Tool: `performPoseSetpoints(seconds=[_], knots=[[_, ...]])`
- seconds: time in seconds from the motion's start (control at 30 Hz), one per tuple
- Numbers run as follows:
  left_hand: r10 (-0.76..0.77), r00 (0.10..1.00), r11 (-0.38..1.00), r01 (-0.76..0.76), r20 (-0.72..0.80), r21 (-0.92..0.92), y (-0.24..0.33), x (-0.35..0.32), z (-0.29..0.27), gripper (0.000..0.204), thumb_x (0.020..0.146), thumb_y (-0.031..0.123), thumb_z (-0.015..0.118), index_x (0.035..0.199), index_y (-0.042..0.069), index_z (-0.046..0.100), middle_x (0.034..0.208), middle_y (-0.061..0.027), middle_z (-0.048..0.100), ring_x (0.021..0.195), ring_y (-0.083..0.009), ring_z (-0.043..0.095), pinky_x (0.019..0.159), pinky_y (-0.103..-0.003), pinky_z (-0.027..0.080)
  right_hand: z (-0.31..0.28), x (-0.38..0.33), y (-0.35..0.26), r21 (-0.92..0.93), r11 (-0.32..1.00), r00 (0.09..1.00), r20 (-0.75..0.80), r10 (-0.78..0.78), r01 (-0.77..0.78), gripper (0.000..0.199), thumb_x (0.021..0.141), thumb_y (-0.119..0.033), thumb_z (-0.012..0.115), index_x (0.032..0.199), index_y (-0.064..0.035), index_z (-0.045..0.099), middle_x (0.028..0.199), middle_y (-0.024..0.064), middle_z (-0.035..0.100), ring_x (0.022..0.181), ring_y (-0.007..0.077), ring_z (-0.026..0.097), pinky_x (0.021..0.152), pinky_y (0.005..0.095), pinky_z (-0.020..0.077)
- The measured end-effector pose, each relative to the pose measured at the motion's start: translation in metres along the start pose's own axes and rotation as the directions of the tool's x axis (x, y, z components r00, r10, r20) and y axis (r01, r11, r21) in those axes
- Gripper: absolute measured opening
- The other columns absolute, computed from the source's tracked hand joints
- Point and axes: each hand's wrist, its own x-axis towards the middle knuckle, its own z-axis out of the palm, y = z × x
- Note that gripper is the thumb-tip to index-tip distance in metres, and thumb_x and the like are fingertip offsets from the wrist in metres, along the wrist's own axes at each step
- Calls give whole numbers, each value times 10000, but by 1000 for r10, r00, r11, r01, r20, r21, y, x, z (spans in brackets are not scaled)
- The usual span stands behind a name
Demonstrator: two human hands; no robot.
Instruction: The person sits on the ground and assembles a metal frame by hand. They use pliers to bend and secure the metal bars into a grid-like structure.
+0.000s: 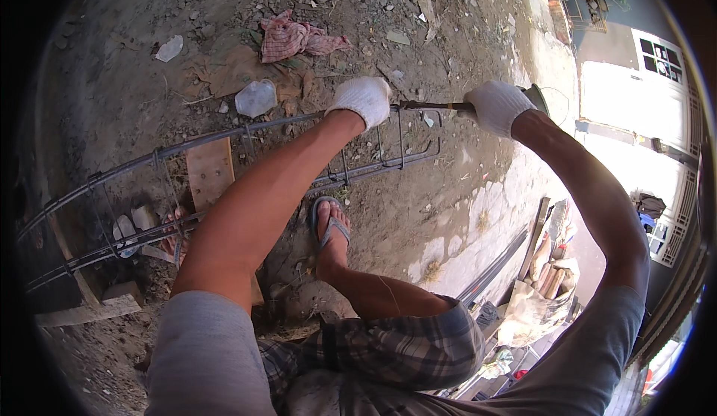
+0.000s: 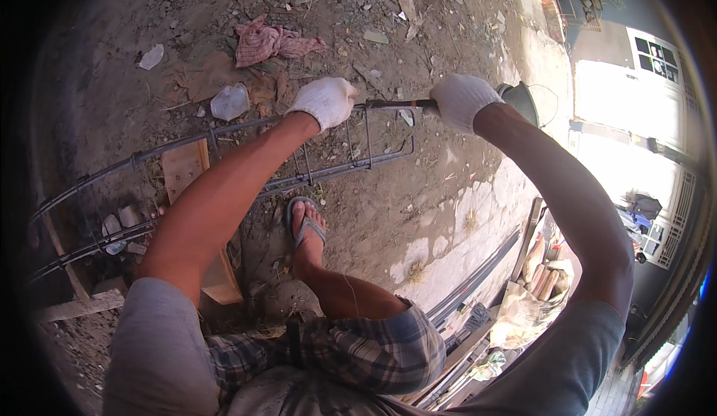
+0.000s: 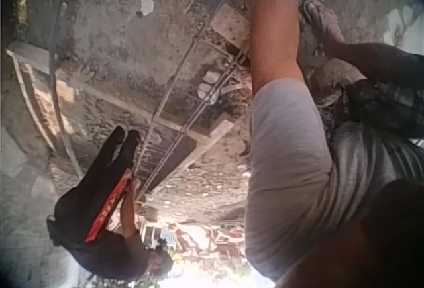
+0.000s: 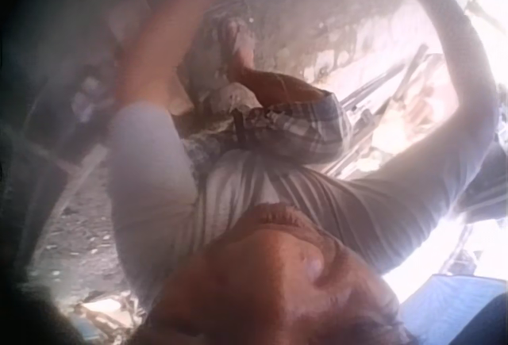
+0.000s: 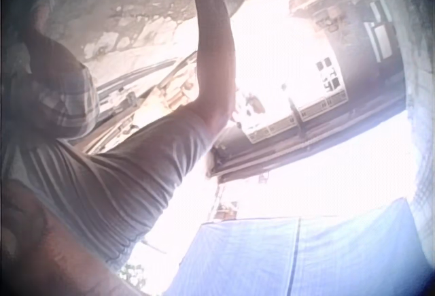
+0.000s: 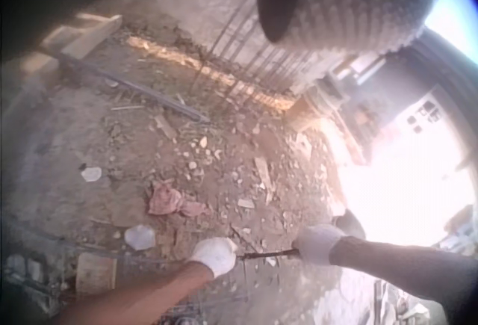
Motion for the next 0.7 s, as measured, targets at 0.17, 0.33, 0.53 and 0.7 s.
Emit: performPoseSetpoints(seconds=[0.17,0.33,0.53,0.7], knots=[[76,997,993,-76,-3,90,21,-9,10,243,911,219,662,1072,115,812,1056,-213,782,1014,-412,759,879,-526,611,-28,-5,-3,375,898,926,367,85,-231,301,1066,-320,613,1252,-129,753,910,147,774,795,322,743,734,456,571],[192,964,976,-167,-183,140,18,-17,30,220,907,196,651,957,66,821,953,-216,789,906,-400,785,763,-524,631,-10,-4,4,273,961,989,128,-80,43,277,1050,-262,626,1277,-153,740,915,143,774,821,344,751,762,472,583],[128,971,989,-108,-200,105,16,-23,25,235,901,237,674,978,81,833,930,-210,788,892,-401,785,751,-519,627,-29,-8,-19,-104,994,997,-60,-42,36,369,973,-163,676,1341,-193,702,992,184,755,980,385,757,860,518,586],[-16,994,1000,17,-112,8,21,-19,16,292,935,341,685,1029,97,818,972,-193,784,948,-397,768,826,-539,611,-12,15,11,-406,905,902,-331,-277,129,421,920,-158,698,1339,-192,680,1077,101,703,1097,323,703,909,459,559]])
